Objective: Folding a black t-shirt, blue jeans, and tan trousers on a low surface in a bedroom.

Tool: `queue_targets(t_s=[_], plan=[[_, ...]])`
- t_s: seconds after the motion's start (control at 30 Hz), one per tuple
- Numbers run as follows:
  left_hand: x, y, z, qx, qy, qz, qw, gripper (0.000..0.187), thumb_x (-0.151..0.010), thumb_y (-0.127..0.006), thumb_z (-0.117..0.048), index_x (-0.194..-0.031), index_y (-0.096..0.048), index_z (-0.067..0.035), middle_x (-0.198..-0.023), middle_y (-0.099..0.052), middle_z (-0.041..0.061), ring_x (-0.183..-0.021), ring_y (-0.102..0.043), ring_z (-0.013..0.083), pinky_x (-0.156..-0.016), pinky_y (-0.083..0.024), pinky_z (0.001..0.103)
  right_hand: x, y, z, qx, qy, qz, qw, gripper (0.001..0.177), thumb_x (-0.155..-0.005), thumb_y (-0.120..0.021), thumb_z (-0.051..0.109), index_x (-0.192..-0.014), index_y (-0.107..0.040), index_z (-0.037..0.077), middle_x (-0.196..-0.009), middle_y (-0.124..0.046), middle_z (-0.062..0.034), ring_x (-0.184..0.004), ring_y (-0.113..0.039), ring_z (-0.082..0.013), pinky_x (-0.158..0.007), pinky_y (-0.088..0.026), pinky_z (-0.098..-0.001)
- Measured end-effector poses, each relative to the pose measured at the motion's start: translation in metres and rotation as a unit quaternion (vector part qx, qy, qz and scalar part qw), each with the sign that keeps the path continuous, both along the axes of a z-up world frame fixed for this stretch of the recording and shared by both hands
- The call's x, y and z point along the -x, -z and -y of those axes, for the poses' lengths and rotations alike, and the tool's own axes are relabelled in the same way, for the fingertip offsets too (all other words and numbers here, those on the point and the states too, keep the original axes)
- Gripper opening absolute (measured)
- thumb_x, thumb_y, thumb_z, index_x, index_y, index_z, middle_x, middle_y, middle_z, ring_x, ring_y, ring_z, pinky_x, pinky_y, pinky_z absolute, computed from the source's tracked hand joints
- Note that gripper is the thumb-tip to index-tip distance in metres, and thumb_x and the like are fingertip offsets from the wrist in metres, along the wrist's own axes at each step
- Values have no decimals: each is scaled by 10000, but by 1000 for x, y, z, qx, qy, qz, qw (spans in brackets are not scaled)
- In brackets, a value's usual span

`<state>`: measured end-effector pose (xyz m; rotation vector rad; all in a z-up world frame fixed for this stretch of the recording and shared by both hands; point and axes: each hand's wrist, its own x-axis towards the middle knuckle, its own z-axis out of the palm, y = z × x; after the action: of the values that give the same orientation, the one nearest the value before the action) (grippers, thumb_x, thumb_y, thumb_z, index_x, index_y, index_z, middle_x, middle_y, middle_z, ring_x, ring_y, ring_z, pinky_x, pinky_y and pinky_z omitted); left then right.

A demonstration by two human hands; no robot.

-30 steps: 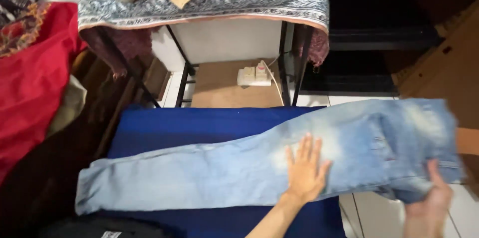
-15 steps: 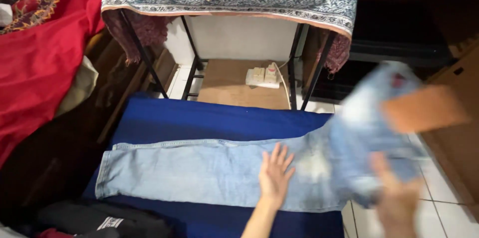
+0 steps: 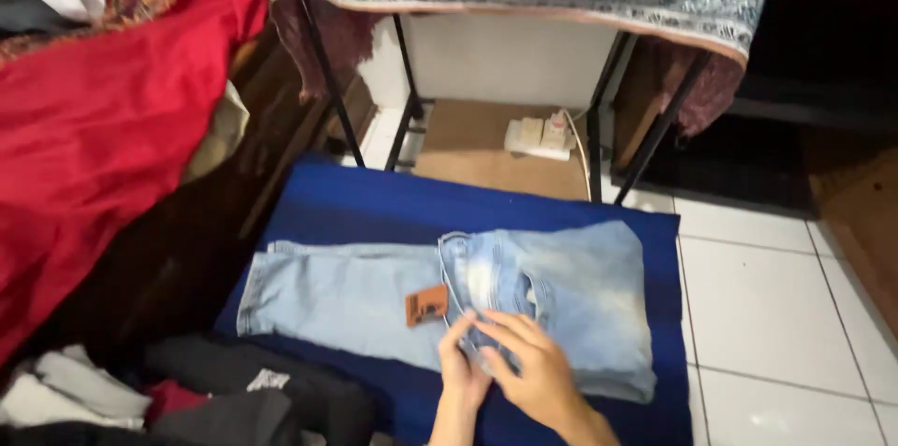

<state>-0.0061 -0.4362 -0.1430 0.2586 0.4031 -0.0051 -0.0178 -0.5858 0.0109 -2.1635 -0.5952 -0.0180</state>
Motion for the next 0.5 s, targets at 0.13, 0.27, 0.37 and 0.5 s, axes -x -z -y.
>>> queue_targets(t_s=[0.13, 0.27, 0.37, 0.5], plan=[[11, -118, -16, -87, 28, -28, 995, 341, -891, -625, -222, -1178, -632, -37, -1113, -731, 119, -1008, -723, 266, -892, -567, 450, -20, -46, 21, 85, 90, 190, 974, 486, -851, -670, 354, -1308, -667, 187, -1497, -543, -97, -1378, -480, -347, -1152, -316, -566], [4, -89, -4, -234, 31, -69, 969, 352, -895, -633, -45, -1241, -646, 15, -1133, -741, 129, -978, -715, 241, -877, -569, 418, -18, 8, 25, 195, 3, 181, 964, 660, -830, -729, 378, -1430, -543, 174, -1595, -364, -219, -1426, -359, -461, -1118, -239, -667], [5, -105, -2, -208, 10, -68, 976, 348, -923, -582, -90, -1250, -638, 16, -1115, -747, 125, -964, -729, 233, -856, -579, 401, -20, 9, 28, 186, 7, 98, 978, 748, -827, -766, 409, -1488, -462, 235, -1598, -308, -162, -1443, -296, -420, -1151, -202, -610], [17, -125, 17, -293, 9, -19, 956, 352, -912, -676, -122, -1205, -694, 73, -1103, -754, 134, -952, -716, 209, -846, -558, 340, -14, -33, 14, 90, 17, 111, 990, 1106, -587, -886, 500, -1495, -409, 87, -1575, -273, -310, -1410, -298, -508, -1119, -239, -656]])
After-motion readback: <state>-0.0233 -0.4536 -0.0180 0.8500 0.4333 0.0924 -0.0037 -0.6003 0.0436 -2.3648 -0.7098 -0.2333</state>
